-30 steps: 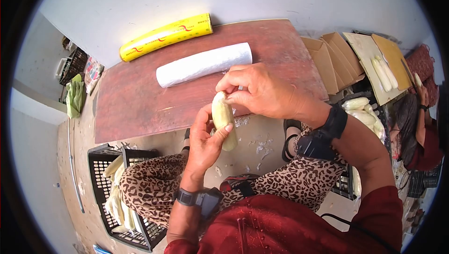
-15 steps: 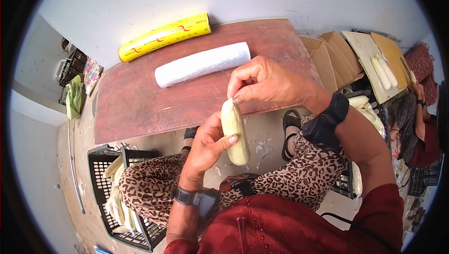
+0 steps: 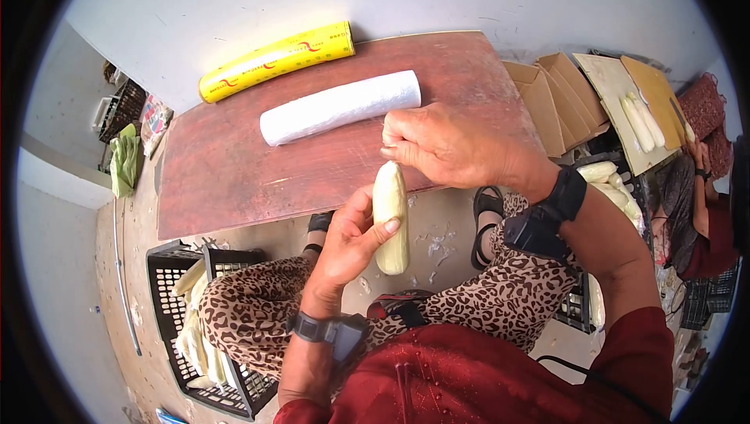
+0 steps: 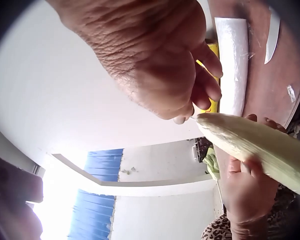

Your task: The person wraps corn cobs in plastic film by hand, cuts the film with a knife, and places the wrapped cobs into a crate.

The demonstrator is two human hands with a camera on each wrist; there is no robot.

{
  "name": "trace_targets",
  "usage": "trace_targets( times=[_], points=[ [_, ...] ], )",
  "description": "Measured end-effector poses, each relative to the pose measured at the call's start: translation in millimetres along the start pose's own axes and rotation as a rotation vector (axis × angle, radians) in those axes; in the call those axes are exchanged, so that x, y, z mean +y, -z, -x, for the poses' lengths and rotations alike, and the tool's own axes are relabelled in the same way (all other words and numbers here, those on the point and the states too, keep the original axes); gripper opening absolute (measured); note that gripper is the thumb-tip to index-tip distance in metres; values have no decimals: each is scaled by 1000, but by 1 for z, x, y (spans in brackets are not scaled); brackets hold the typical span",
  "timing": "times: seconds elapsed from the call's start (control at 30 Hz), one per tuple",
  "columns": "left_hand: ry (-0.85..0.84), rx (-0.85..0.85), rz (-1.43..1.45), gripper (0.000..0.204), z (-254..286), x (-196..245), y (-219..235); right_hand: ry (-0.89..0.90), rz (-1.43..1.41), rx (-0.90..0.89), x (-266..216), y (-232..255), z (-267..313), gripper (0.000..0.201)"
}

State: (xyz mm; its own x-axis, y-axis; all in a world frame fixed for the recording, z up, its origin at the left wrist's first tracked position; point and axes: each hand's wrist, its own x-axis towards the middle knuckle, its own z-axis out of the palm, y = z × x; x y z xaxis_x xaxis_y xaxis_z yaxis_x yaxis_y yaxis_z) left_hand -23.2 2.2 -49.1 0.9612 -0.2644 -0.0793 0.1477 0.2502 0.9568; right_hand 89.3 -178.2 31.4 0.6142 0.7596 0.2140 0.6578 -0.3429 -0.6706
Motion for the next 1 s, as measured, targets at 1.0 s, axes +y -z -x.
trace_targets(
  times=[1.0],
  points=[
    [-86, 184, -233, 36, -6, -23, -5, -223, -78, 112, 11, -46, -4, 25]
  ],
)
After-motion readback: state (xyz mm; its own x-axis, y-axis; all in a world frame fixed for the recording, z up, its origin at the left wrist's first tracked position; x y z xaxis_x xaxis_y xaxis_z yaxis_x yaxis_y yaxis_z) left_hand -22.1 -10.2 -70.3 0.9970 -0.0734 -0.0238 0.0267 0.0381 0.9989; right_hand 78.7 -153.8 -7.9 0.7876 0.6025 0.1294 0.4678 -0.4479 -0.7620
